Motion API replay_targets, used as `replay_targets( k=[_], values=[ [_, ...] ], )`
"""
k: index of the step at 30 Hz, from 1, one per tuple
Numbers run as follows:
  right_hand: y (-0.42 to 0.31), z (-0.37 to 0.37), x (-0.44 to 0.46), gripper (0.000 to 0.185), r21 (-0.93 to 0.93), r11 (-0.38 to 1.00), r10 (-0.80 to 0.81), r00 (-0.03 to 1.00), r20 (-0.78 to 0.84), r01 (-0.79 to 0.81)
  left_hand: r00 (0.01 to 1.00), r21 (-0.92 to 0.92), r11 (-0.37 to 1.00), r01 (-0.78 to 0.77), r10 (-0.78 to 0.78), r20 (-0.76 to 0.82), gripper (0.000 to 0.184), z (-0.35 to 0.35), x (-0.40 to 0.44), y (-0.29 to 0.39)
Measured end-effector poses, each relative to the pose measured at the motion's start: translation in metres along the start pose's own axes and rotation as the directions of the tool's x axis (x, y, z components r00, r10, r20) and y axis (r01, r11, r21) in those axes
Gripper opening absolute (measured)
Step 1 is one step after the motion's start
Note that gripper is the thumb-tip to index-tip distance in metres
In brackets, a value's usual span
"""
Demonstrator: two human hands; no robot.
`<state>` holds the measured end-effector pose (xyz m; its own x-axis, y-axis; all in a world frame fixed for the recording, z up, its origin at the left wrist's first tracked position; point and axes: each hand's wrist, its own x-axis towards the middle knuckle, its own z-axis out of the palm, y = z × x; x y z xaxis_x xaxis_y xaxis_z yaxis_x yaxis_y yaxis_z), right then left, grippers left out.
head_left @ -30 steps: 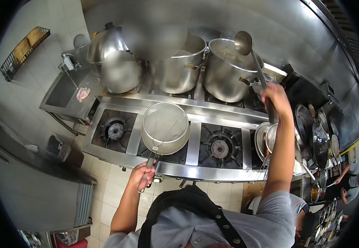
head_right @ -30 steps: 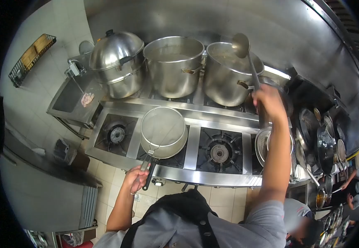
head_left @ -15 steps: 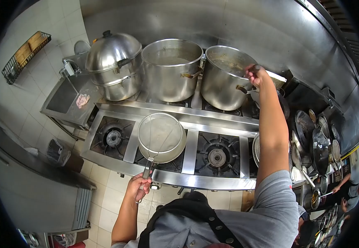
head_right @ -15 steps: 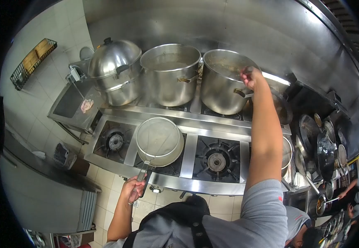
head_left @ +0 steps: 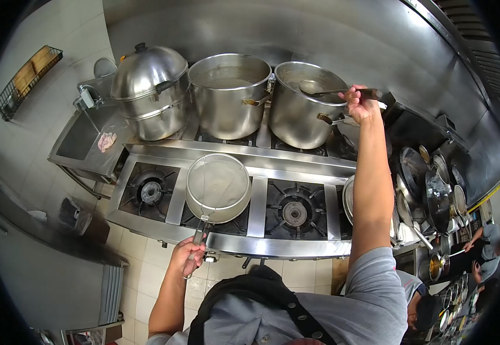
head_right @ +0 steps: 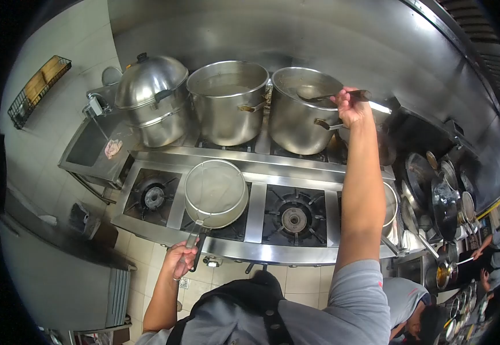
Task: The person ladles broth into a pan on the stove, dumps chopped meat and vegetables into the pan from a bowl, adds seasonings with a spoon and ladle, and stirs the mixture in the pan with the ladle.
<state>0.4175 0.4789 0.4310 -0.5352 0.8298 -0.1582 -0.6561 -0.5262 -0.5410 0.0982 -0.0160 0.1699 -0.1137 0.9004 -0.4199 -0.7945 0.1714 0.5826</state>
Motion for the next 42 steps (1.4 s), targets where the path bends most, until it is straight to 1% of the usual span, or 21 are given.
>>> replay_targets(
  k=[4, 7, 13, 14, 17, 18, 21, 25, 26, 30, 31, 32, 33, 35, 36, 37, 38, 39, 41, 42],
  values=[
    [0.002, 0.025, -0.018, 0.055, 0.009, 0.999, 0.034, 0.999, -0.032, -0.034, 1.0, 0.011, 1.0, 0.019, -0.019, 0.014, 0.034, -0.002, -0.003, 0.003],
    [0.008, 0.044, -0.034, 0.055, -0.009, 1.0, 0.018, 0.999, -0.037, -0.018, 0.999, 0.02, 0.999, 0.026, -0.027, 0.041, 0.034, -0.009, -0.004, 0.003],
    [0.027, 0.076, -0.075, 0.056, -0.024, 0.999, 0.032, 0.999, 0.02, -0.031, 0.995, 0.009, 0.999, 0.048, -0.049, 0.088, 0.032, -0.02, 0.001, 0.005],
    [0.032, 0.08, -0.082, 0.058, -0.052, 0.998, 0.025, 0.998, 0.056, -0.022, 0.994, 0.003, 0.999, 0.052, -0.052, 0.099, 0.031, -0.021, 0.001, 0.007],
    [0.051, 0.089, -0.105, 0.057, -0.055, 0.997, 0.051, 0.993, 0.11, -0.045, 0.992, 0.025, 0.998, 0.056, -0.058, 0.113, 0.029, -0.027, 0.005, 0.011],
    [0.06, 0.094, -0.115, 0.054, -0.069, 0.996, 0.063, 0.991, 0.122, -0.055, 0.992, 0.026, 0.998, 0.057, -0.059, 0.111, 0.028, -0.024, 0.003, 0.014],
    [0.088, 0.095, -0.138, 0.052, -0.114, 0.992, 0.08, 0.97, 0.229, -0.055, 0.989, 0.047, 0.998, 0.033, -0.04, 0.143, 0.028, -0.025, 0.004, 0.019],
    [0.136, 0.09, -0.17, 0.05, -0.068, 0.988, 0.155, 0.947, 0.281, -0.142, 0.987, 0.116, 0.993, 0.019, -0.037, 0.154, 0.026, -0.018, 0.001, 0.031],
    [0.15, 0.086, -0.176, 0.05, -0.028, 0.986, 0.163, 0.941, 0.297, -0.162, 0.987, 0.128, 0.992, 0.015, -0.036, 0.158, 0.026, -0.018, 0.002, 0.032],
    [0.216, 0.052, -0.193, 0.05, 0.11, 0.956, 0.227, 0.923, 0.311, -0.272, 0.989, 0.12, 0.993, 0.009, -0.027, 0.147, 0.027, -0.019, 0.003, 0.037],
    [0.233, 0.04, -0.194, 0.05, 0.128, 0.953, 0.228, 0.929, 0.291, -0.274, 0.989, 0.11, 0.994, 0.015, -0.031, 0.146, 0.027, -0.021, 0.003, 0.037],
    [0.25, 0.031, -0.197, 0.049, 0.117, 0.952, 0.245, 0.933, 0.263, -0.283, 0.983, 0.116, 0.993, 0.021, -0.042, 0.18, 0.029, -0.03, 0.009, 0.034],
    [0.268, 0.022, -0.2, 0.049, 0.107, 0.95, 0.261, 0.936, 0.236, -0.292, 0.984, 0.117, 0.993, 0.031, -0.051, 0.169, 0.028, -0.033, 0.008, 0.034],
    [0.304, -0.002, -0.197, 0.048, 0.043, 0.956, 0.279, 0.944, 0.174, -0.291, 0.987, 0.117, 0.992, 0.047, -0.065, 0.149, 0.027, -0.035, 0.007, 0.033],
    [0.321, -0.008, -0.2, 0.045, -0.008, 0.95, 0.313, 0.946, 0.084, -0.313, 0.987, 0.11, 0.993, 0.053, -0.068, 0.142, 0.025, -0.039, 0.008, 0.031],
    [0.339, -0.014, -0.202, 0.039, -0.092, 0.954, 0.288, 0.958, 0.01, -0.286, 0.989, 0.109, 0.992, 0.056, -0.07, 0.128, 0.025, -0.04, 0.007, 0.03],
    [0.355, -0.021, -0.204, 0.035, -0.237, 0.934, 0.265, 0.964, -0.035, -0.266, 0.991, 0.107, 0.992, 0.059, -0.072, 0.113, 0.025, -0.041, 0.007, 0.029],
    [0.369, -0.026, -0.209, 0.031, -0.375, 0.893, 0.237, 0.968, -0.077, -0.248, 0.992, 0.106, 0.992, 0.066, -0.077, 0.097, 0.025, -0.043, 0.007, 0.027],
    [0.395, -0.025, -0.228, 0.022, -0.623, 0.768, 0.114, 0.989, -0.091, -0.146, 0.992, 0.098, 0.993, 0.06, -0.07, 0.103, 0.024, -0.046, 0.008, 0.025],
    [0.407, -0.042, -0.233, 0.013, -0.694, 0.708, 0.117, 0.991, -0.07, -0.133, 0.993, 0.094, 0.993, 0.066, -0.075, 0.096, 0.024, -0.048, 0.009, 0.024]
  ],
)
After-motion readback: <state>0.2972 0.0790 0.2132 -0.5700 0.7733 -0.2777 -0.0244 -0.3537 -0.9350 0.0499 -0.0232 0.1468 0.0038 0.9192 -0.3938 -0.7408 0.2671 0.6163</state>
